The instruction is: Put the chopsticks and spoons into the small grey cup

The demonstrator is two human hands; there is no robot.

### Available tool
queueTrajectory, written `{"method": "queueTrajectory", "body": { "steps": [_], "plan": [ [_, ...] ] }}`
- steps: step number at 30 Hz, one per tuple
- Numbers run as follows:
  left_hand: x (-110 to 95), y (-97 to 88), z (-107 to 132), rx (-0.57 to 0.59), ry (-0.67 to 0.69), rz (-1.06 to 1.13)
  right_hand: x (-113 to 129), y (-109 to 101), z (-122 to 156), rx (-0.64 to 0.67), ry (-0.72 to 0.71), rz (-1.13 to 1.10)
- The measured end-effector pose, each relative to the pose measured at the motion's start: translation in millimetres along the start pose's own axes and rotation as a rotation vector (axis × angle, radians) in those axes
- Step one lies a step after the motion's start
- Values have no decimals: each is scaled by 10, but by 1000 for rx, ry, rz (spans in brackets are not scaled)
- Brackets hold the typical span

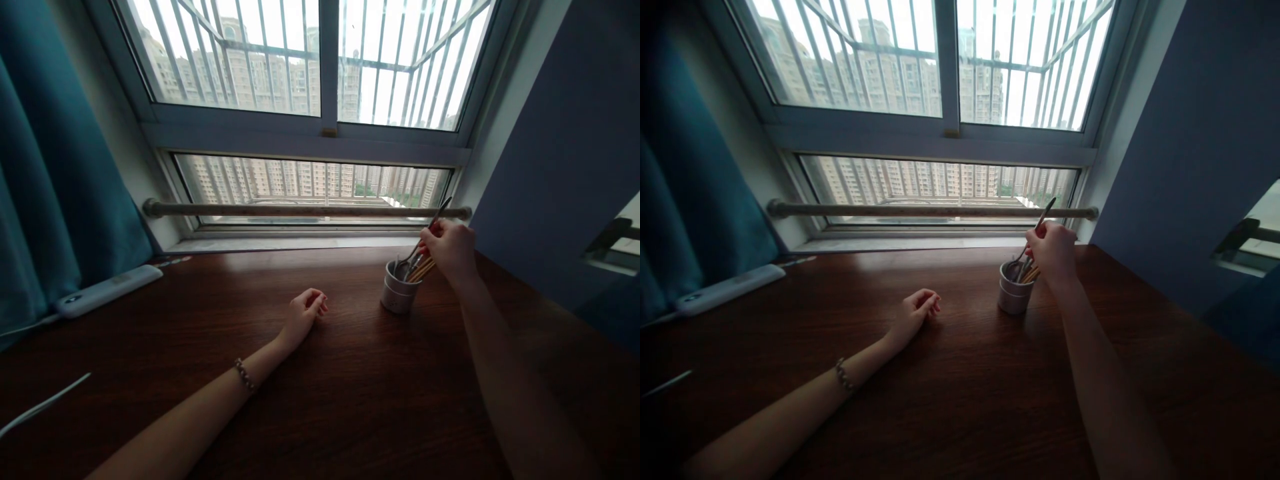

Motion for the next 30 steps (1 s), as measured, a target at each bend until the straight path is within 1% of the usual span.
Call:
{"method": "queueTrajectory", "body": {
  "steps": [6,8,10,12,16,21,26,30],
  "plan": [
    [-10,3,4,-3,-3,-3,-41,-19,-9,-113,-80,81],
    [-18,4,7,-3,-6,-6,-51,-8,-10,-124,-90,112],
    [-25,4,10,1,-9,-3,-65,23,-8,-76,-58,136],
    [-30,3,15,6,-11,0,-86,84,-1,6,-8,182],
    [-33,0,22,8,-7,-5,-160,278,17,185,68,317],
    [-39,3,22,8,-16,-10,-295,482,25,336,152,326],
    [-53,6,25,14,-20,-15,-353,545,9,481,234,290],
    [-42,6,31,10,-18,-20,-321,544,23,549,231,270]
  ]
}}
Point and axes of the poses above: each hand's wrist, its own z-axis away from the middle knuckle, its own y-axis out of the palm, x = y × z, the point moved 1 cm from there along -z, towards the middle knuckle, and after that the axes turned 3 degrees about -x, right-handed, at the moved point
